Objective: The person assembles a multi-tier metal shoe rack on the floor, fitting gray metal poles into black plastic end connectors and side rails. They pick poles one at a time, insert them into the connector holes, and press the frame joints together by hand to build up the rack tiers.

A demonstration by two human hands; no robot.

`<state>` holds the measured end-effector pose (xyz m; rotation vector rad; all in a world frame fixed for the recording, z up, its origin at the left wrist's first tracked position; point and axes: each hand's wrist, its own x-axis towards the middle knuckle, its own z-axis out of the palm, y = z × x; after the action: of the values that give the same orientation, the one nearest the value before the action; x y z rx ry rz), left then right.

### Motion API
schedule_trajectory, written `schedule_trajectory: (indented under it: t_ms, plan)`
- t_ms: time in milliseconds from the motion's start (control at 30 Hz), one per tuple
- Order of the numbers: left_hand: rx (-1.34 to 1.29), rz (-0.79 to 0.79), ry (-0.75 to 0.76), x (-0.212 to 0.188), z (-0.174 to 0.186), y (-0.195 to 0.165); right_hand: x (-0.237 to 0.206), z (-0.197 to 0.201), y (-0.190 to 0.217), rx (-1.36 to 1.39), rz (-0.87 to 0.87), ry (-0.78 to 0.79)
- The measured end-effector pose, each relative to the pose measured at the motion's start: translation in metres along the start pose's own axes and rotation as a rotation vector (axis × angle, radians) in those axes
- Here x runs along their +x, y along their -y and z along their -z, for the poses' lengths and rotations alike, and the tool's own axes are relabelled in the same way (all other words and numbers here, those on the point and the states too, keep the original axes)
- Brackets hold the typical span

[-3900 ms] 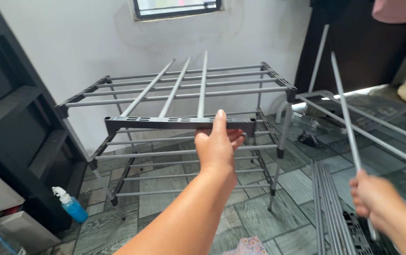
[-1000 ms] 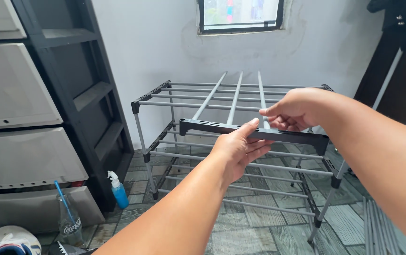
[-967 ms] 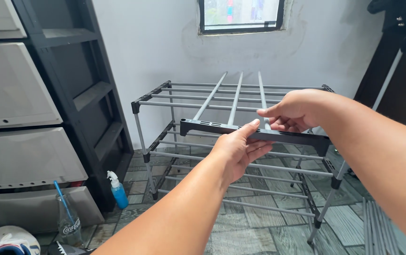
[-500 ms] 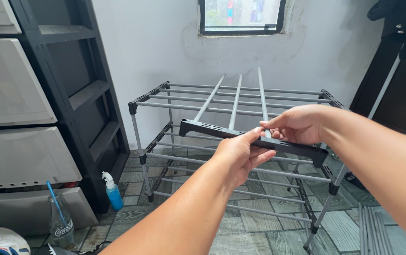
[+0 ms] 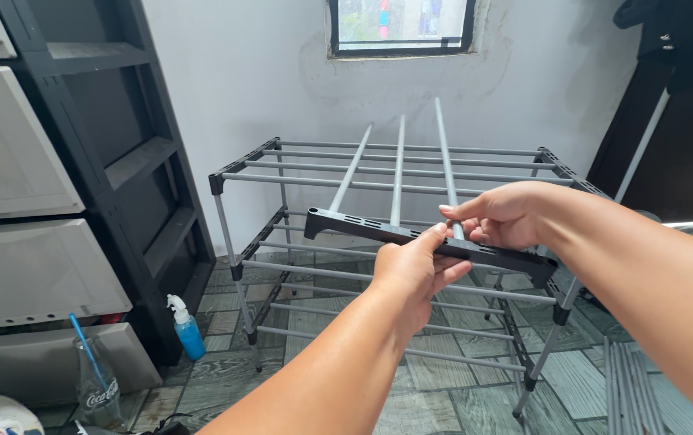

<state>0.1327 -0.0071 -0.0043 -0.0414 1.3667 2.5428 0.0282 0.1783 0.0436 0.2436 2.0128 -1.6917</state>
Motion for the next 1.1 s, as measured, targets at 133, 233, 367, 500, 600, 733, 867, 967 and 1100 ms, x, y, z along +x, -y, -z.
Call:
schedule_trajectory:
  t_ms: [133,233,367,500,600,733,867,967,1100]
  plan:
    - [-0.068,0.012,0.098,-0.003,0.004,-0.001,-0.01,0.002,-0.009,0.073,0.138,0.057]
    - [-0.041,0.018,0.068,-0.007,0.002,0.002,-0.011,0.004,-0.014,0.083,0.11,0.087]
    - [0.047,-0.039,-0.046,-0.01,-0.013,0.006,0.005,0.002,-0.006,-0.11,0.046,-0.146]
    - [0.099,0.01,-0.111,-0.008,-0.023,0.003,0.018,0.0,0.001,-0.311,0.071,-0.377]
    - [0.038,-0.014,-0.054,-0.008,-0.021,0.002,0.014,0.008,0.0,-0.164,0.025,-0.237]
    - [-0.033,-0.021,0.018,-0.009,-0.016,0.002,0.002,0.017,-0.009,0.068,0.168,-0.064]
    - [-0.032,-0.025,0.026,-0.009,-0.013,0.003,-0.002,0.012,-0.008,0.103,0.082,-0.029]
    - [0.043,-0.009,-0.042,-0.01,-0.016,0.006,0.002,-0.001,-0.001,-0.188,0.135,-0.371]
    - [0.098,0.045,-0.094,-0.015,-0.014,0.01,-0.003,0.002,0.008,-0.274,0.188,-0.526]
